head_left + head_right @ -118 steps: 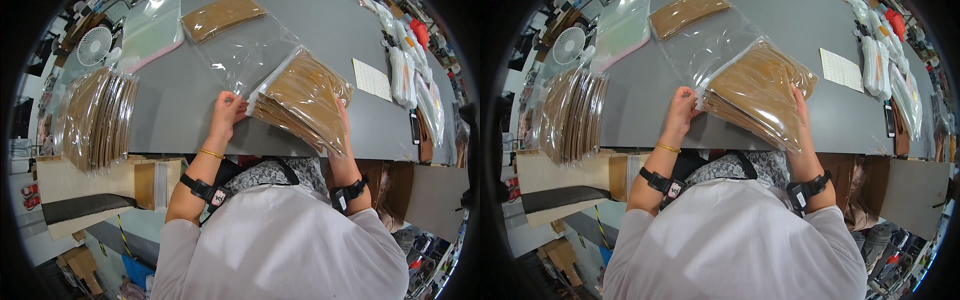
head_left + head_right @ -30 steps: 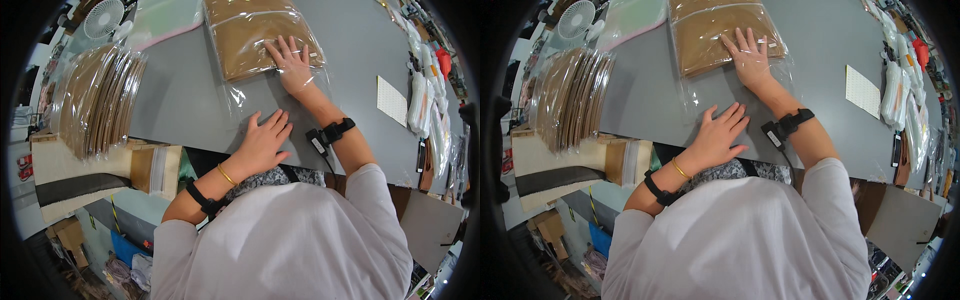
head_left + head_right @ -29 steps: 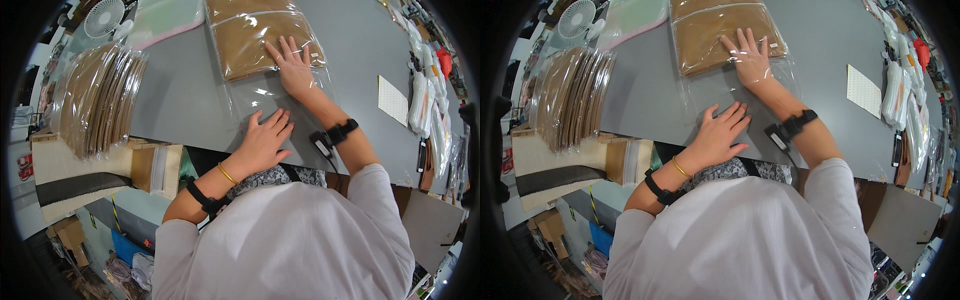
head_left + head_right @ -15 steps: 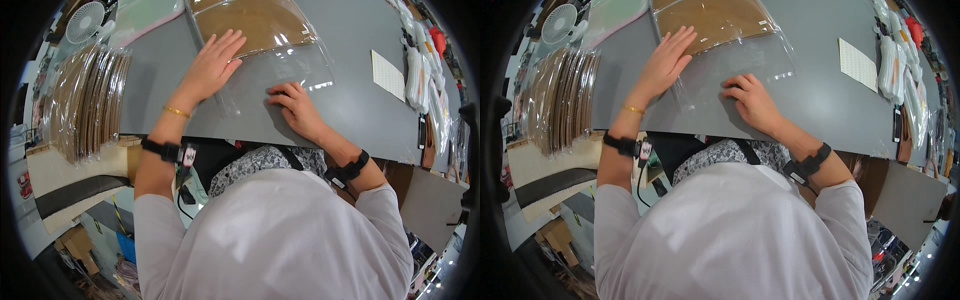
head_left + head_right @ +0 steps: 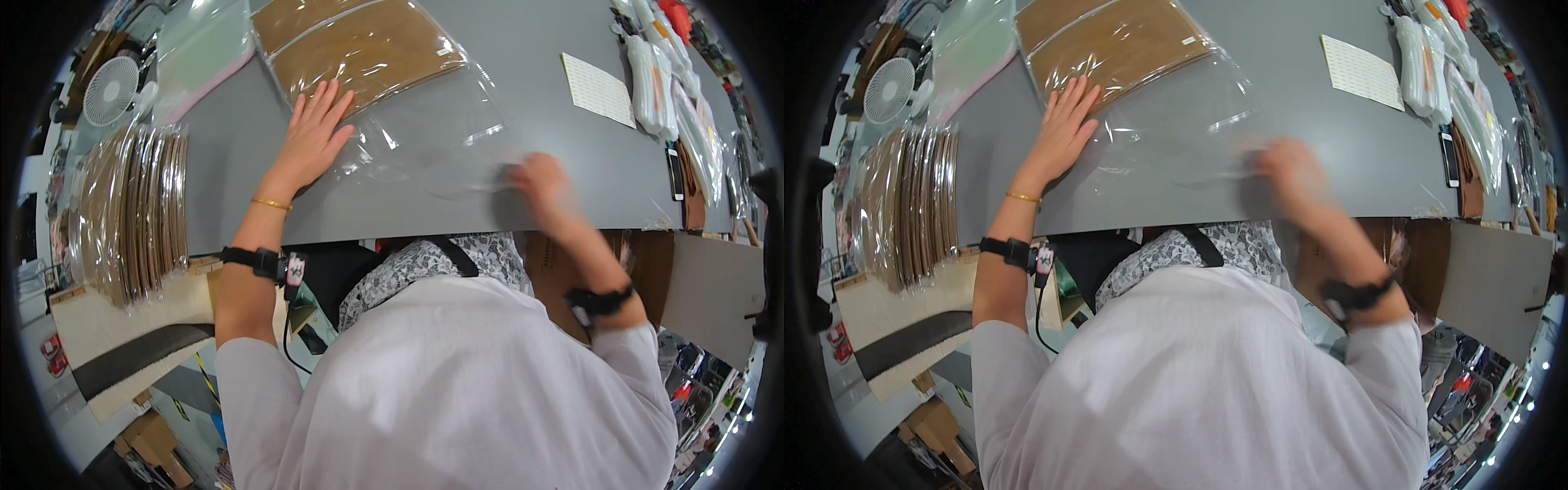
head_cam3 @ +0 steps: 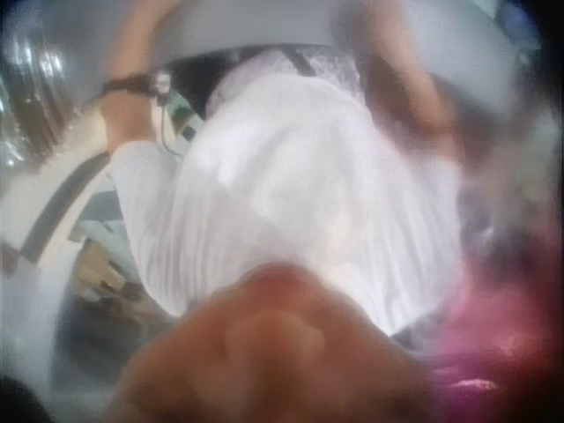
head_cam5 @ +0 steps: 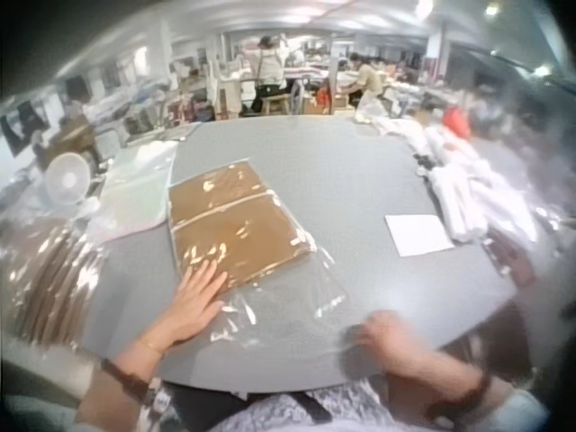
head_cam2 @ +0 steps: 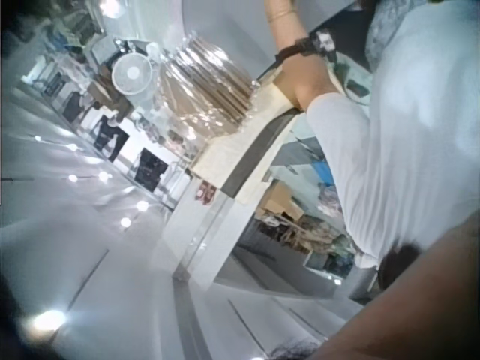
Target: The person repeatedly picks up stacks of brown paper sheets from a box, places them into clear plastic bags on a table, and seals the bags. The person stacks the sealed packages on the table.
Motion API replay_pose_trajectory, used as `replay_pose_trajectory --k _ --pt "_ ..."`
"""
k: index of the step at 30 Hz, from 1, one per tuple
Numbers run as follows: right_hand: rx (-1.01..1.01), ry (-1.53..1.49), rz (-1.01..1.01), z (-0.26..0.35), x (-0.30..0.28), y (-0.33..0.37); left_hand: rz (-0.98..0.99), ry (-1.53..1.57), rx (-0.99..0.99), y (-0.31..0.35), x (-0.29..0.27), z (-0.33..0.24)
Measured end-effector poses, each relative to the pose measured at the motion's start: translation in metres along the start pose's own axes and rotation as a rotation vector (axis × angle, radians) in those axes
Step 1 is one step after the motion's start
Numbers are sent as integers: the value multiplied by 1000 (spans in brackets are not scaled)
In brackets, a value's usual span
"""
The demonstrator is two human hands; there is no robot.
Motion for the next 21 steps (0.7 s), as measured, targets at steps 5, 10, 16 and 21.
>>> replay_pose_trajectory --k 5,10,16,21 --pt "1200 796 268 -116 -208 207 -117 173 -12 45 -42 10" --pt "336 153 -169 -92 -136 70 -134 -148 -8 81 -54 -17" --pt "-550 372 113 -31 -20 -135 -116 -112 34 69 -39 -35" --pt "-194 -253 -10 -42 -31 -176 -263 603 -545 65 -43 -1"
Point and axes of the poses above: each hand's wrist, its own y-axis away from the middle knuckle, its own x-axis out of the palm, z = x × y, the point moved 5 cm from there along -y, towards the middle knuckle, and after that the axes turned 14 degrees about -y, right-handed, at the moved point
